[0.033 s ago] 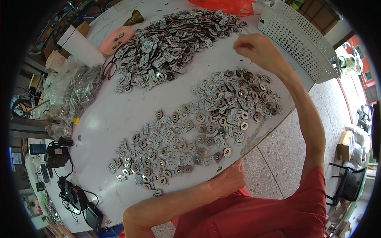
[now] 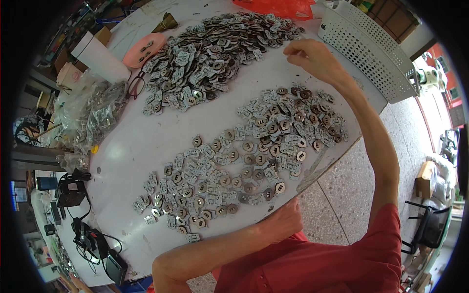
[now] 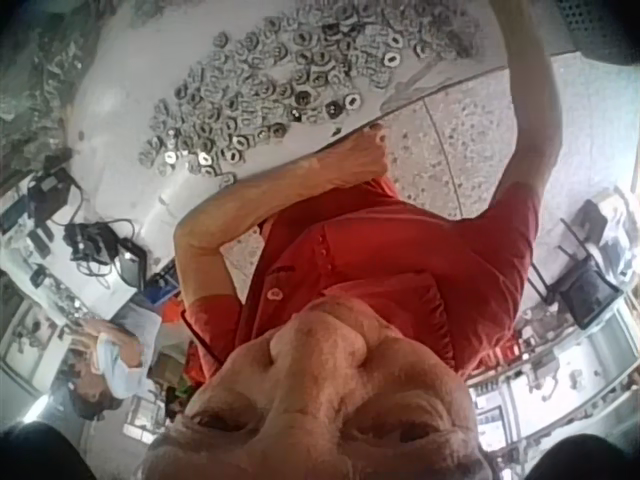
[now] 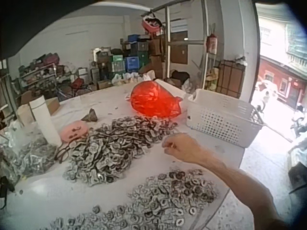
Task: The person is sorting and arranging a large quantity of small metal components on a white table.
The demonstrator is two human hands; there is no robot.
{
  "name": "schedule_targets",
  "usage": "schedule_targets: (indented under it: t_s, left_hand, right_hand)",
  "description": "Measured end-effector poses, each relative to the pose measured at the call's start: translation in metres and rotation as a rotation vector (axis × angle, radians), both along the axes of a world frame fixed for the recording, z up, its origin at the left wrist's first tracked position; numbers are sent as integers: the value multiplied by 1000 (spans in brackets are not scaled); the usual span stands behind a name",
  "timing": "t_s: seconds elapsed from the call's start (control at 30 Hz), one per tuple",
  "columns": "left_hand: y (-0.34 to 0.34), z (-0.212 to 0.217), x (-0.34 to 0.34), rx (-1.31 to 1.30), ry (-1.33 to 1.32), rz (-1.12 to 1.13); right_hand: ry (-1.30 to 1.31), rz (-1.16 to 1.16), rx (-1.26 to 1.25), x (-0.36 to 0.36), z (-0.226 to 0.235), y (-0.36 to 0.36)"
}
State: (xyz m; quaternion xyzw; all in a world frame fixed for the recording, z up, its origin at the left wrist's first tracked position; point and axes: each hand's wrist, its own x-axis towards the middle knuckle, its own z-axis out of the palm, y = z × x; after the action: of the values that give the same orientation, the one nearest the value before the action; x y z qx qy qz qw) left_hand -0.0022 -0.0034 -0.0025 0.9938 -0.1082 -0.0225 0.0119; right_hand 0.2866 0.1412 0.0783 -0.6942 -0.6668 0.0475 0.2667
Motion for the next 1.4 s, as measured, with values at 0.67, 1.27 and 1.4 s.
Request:
schedule_targets:
  t_s: [0.67, 1.27, 1.4]
  left_hand:
    - [-1, 0, -1, 1, 34, -35]
    - [-3, -2, -1, -7, 69, -24]
    - [0, 1, 0, -10, 94, -49]
  right_hand:
    - [-50, -114, 109, 13, -39, 44]
    - [50, -87, 175, 19, -42, 42]
    - [233, -183, 115, 19, -34, 31]
